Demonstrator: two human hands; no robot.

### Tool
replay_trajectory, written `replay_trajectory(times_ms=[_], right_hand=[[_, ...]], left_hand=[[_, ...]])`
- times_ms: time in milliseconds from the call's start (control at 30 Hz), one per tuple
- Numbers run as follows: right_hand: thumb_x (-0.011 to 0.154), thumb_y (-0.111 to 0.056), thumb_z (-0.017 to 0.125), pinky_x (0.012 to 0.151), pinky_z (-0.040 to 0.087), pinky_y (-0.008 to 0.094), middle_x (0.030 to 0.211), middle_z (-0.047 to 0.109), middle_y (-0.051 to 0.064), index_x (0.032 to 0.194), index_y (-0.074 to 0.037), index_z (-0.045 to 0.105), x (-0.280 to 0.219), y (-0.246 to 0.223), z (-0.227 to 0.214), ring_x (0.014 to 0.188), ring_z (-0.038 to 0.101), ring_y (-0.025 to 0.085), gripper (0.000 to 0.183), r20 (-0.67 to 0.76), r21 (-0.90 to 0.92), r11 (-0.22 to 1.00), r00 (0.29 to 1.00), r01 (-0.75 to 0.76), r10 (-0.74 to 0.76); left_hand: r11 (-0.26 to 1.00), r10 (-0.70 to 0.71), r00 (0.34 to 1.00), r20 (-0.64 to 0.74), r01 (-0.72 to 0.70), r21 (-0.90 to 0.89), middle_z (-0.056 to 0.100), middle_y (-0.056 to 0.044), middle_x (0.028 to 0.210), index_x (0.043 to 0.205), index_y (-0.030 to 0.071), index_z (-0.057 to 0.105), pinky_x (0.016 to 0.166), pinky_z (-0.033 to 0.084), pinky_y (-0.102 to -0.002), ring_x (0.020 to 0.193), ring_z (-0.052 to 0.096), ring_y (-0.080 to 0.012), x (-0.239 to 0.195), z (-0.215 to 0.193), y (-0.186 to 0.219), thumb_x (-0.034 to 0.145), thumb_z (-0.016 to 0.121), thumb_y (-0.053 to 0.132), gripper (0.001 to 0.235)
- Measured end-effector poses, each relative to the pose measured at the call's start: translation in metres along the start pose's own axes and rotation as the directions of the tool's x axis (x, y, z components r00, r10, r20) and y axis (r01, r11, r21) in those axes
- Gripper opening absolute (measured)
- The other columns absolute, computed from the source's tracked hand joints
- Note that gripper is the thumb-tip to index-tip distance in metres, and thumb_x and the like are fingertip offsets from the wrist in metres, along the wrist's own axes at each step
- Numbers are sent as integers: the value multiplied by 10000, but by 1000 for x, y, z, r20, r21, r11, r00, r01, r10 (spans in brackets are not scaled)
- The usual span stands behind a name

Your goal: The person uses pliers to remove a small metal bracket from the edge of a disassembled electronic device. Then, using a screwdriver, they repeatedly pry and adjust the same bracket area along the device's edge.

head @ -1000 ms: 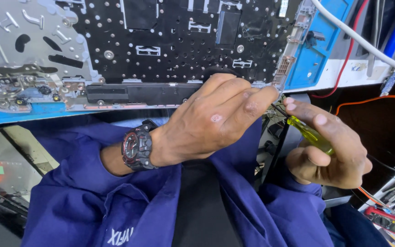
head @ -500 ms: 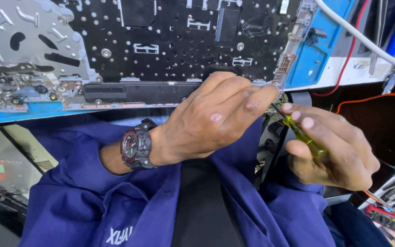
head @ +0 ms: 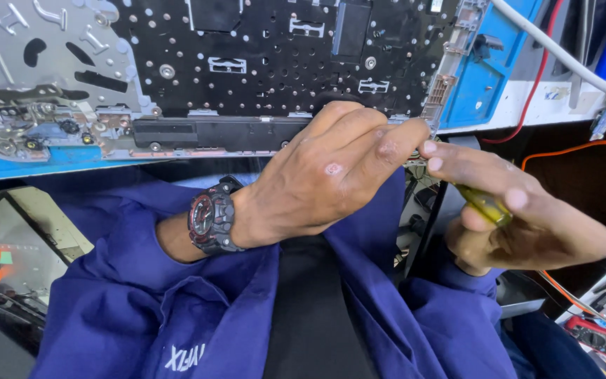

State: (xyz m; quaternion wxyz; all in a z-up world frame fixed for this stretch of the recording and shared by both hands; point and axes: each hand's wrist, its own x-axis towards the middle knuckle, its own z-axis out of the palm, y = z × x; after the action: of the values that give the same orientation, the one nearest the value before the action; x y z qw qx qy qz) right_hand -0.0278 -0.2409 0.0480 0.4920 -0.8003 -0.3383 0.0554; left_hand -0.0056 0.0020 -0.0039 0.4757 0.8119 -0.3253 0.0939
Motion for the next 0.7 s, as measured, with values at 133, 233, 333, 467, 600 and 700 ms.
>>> replay_trajectory(times_ms=[133, 233, 333, 467, 600, 700], right_hand=[[1141, -330, 397, 1151, 595, 479, 1281, 677, 128, 1344, 24, 521, -8, -2, 15, 1256, 715, 403, 427, -39, -54, 968, 970, -243, 242], [1098, -149, 478, 804, 650, 583, 975, 590, 384, 1207, -44, 355, 34, -9, 41, 891, 679, 491, 195, -409, -90, 994, 908, 61, -93], [1040, -148, 622, 670, 621, 422, 841, 549, 206, 1055, -46, 461, 32, -5, 38, 711, 630, 366, 191, -525, -159, 987, 844, 26, -107], [1045, -99, 606, 570, 607, 453, 791, 551, 224, 1031, -14, 461, 22, 4, 34, 610, 624, 358, 169, -513, -182, 979, 840, 96, -178], [1092, -99, 528, 630, 616, 487, 818, 564, 261, 1089, 5, 461, 25, 0, 37, 692, 632, 402, 124, -493, -171, 980, 852, 102, -175], [1105, -149, 536, 745, 607, 441, 935, 636, 254, 1184, -60, 520, 20, -7, 37, 806, 693, 418, 120, -479, -209, 978, 872, 0, -102]], left_hand=[[1000, 1, 1000, 10, -1, -23, 595, -39, 917, 1303, 3, 525, 927, 545, -375, 883, 611, -222, 1, -1, 0, 1069, 506, -117, 263], [1000, -7, 1000, 11, 8, -23, 621, -54, 934, 1316, 5, 521, 918, 542, -383, 896, 625, -233, 1, -2, 0, 1096, 518, -89, 239], [1000, -10, 1000, 6, 10, -12, 563, -37, 873, 1293, 14, 522, 907, 539, -375, 857, 586, -227, 3, -3, 1, 1115, 517, -63, 193], [1000, -13, 1000, 7, 13, -19, 588, -40, 893, 1299, 10, 524, 922, 545, -377, 870, 609, -230, 2, -3, 0, 1113, 535, -68, 203], [1000, -12, 1000, 6, 12, -28, 593, -52, 904, 1291, 14, 520, 907, 544, -383, 870, 615, -235, 2, -1, 0, 1108, 553, -64, 201], [1000, -12, 1000, -2, 11, -18, 599, -51, 904, 1295, 10, 530, 913, 557, -383, 875, 626, -229, 3, -2, 1, 1122, 568, -42, 185]])
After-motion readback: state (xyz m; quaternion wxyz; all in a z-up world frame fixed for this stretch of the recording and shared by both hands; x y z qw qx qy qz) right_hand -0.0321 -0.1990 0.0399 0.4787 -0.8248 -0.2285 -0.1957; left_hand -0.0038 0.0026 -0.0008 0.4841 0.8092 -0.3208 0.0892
